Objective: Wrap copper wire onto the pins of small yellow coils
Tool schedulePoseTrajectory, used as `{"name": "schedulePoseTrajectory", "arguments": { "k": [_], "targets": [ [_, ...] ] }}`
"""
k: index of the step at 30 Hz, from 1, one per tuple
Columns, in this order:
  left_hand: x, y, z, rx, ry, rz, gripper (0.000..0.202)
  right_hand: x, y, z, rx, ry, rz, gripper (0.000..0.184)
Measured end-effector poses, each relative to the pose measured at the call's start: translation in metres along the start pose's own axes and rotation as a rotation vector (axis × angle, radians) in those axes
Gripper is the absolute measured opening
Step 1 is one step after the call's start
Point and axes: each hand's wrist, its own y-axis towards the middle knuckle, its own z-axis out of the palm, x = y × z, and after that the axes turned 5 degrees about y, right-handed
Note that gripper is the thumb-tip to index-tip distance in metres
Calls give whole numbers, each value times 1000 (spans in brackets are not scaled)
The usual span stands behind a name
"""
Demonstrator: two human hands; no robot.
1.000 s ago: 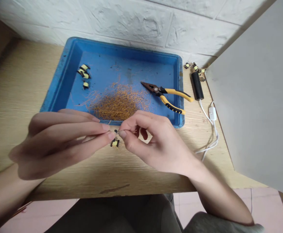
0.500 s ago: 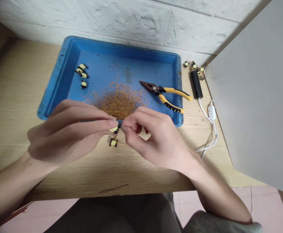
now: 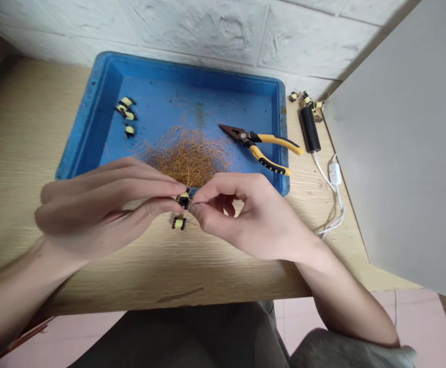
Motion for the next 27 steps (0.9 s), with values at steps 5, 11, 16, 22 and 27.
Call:
{"name": "schedulePoseTrajectory", "arguments": {
  "k": [5, 11, 16, 22, 27],
  "targets": [
    [-4, -1, -1, -23, -11, -68, 10, 1, -1, 0, -6, 25, 13, 10],
    [-8, -1, 2, 42, -152, -244, 10, -1, 0, 0, -14, 37, 7, 10],
    [-8, 0, 2, 92, -306, -398, 5, -4, 1, 1, -15, 44, -10, 10],
    [-11, -1, 4, 61, -296, -411, 9, -6, 1, 2, -28, -35, -50, 12],
    [-11, 4, 2, 105, -399, -422, 19, -6, 1, 2, -28, -142, -124, 15]
  ]
}}
